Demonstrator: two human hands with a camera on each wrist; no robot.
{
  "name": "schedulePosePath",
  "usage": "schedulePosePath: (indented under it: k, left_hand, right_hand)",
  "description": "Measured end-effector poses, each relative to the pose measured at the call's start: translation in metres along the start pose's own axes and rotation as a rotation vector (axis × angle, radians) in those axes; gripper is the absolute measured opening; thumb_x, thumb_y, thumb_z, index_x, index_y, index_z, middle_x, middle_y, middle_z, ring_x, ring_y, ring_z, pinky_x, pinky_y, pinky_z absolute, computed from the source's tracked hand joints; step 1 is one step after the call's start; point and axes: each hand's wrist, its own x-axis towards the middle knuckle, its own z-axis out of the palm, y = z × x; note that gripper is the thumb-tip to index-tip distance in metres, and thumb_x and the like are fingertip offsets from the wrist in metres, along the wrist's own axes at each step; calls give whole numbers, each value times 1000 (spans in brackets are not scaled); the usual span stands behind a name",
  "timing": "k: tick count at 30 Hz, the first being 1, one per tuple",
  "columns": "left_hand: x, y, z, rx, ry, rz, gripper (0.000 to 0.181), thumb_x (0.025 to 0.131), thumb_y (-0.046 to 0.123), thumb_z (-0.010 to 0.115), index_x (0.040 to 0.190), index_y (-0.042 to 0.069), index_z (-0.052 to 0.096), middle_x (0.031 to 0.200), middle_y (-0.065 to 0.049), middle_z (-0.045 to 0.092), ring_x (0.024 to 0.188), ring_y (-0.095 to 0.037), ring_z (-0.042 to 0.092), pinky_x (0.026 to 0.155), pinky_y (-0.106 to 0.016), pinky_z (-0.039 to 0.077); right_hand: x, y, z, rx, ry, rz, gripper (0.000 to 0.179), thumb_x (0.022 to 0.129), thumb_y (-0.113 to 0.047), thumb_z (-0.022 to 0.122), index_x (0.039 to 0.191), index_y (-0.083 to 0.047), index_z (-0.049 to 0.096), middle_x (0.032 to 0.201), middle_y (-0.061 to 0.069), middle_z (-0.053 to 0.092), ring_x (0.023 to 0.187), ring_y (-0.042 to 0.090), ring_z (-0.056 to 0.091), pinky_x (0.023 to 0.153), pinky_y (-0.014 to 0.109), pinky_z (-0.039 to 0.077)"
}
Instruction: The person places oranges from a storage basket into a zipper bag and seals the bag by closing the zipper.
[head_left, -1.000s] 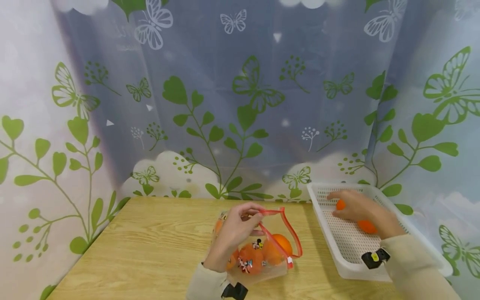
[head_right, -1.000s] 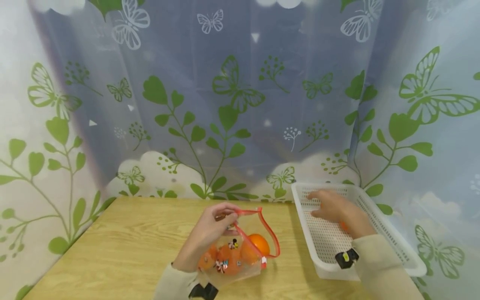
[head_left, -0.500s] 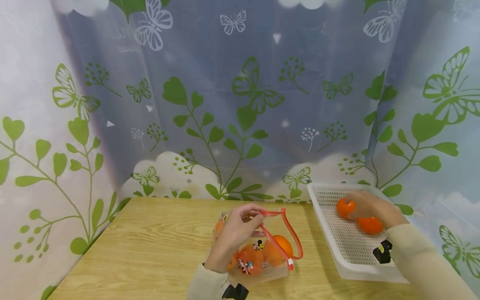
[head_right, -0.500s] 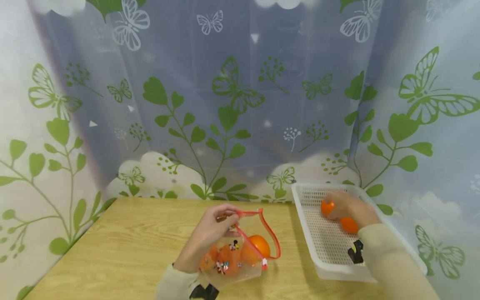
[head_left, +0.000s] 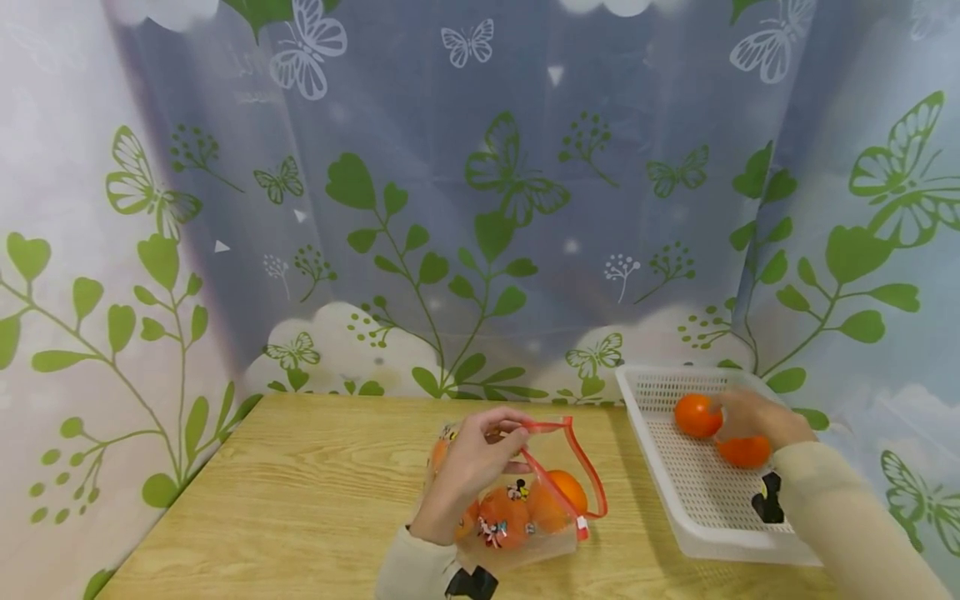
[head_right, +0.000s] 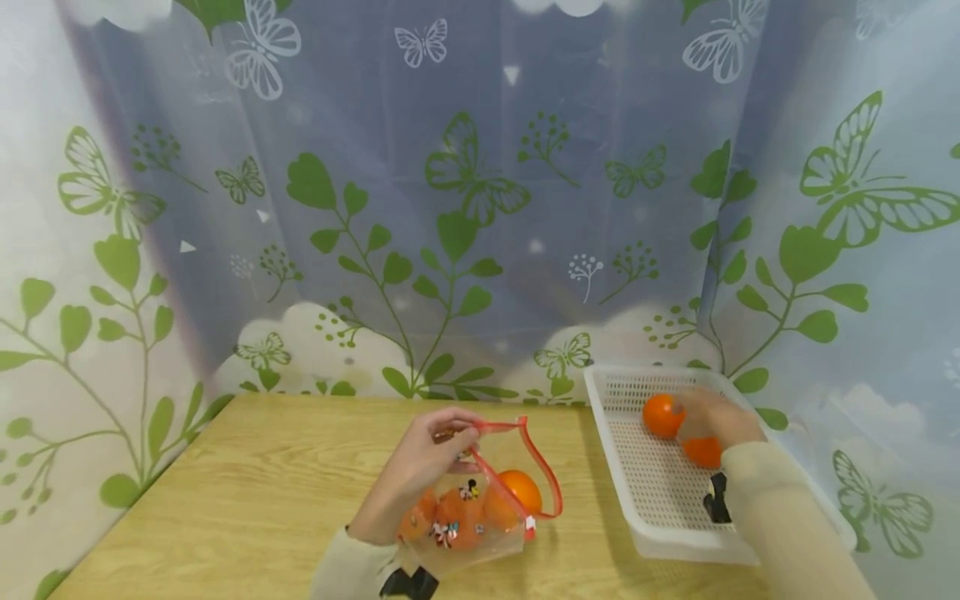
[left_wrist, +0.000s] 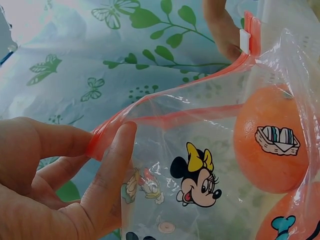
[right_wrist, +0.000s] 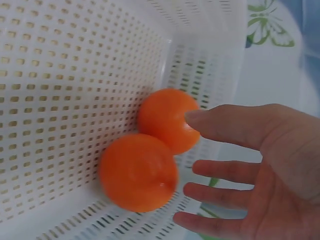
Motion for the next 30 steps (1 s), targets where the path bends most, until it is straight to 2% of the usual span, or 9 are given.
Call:
schedulePosePath:
  k: [4,9,13,19,23,26,30]
  left_hand:
    - [0,0,0,3,1,8,24,105,13,61,126,4,69,120,-18,65,80,-12,67,82,-43,67]
    - [0,-1,0,5,-2,9,24,105,13,61,125,4,70,120,-18,65,81,-12,67,81,-42,67]
    - [0,-1,-1,8,-1,6,24,105,13,61,125,4,70,119,-18,65,82,-12,67,81,-42,67]
    - [0,-2,-1,3,1,10,24,105,14,61,125,4,69,119,-17,65,80,-13,67,82,-44,67]
    - [0,-2,-1,1,1,8,25,105,14,61,126,4,69,119,-17,65,78,-14,66,82,-45,67]
    - [0,-2,-1,-1,5,5,24,105,13,61,126,4,70,118,-16,65,79,-13,66,82,-45,67]
    - [0,-2,0,-1,11,5,24,105,13,61,126,4,70,118,-17,66,80,-12,67,81,-44,67]
  right_hand:
    - [3,6,6,14,11,10,50,83,-8,78,128,9,65,128,37,61,112,49,61,92,65,55]
    - [6,14,12,17,-11,49,65,82,-4,75,141,9,54,136,38,56,111,45,60,95,64,54]
    - [6,18,16,34,-27,83,69,82,-5,77,144,8,51,138,38,55,114,47,58,95,66,53]
    - [5,22,22,77,-55,139,55,81,-7,80,131,6,60,129,33,60,101,37,57,88,55,54]
    - [5,23,25,107,-101,194,50,80,-7,80,125,6,62,126,33,58,100,37,55,87,51,54]
    - [5,23,27,119,-132,236,48,80,-9,82,123,1,64,121,29,59,99,36,53,86,48,53]
    - [3,24,28,79,-152,242,42,78,-14,86,116,-8,70,115,22,61,98,35,52,82,46,53]
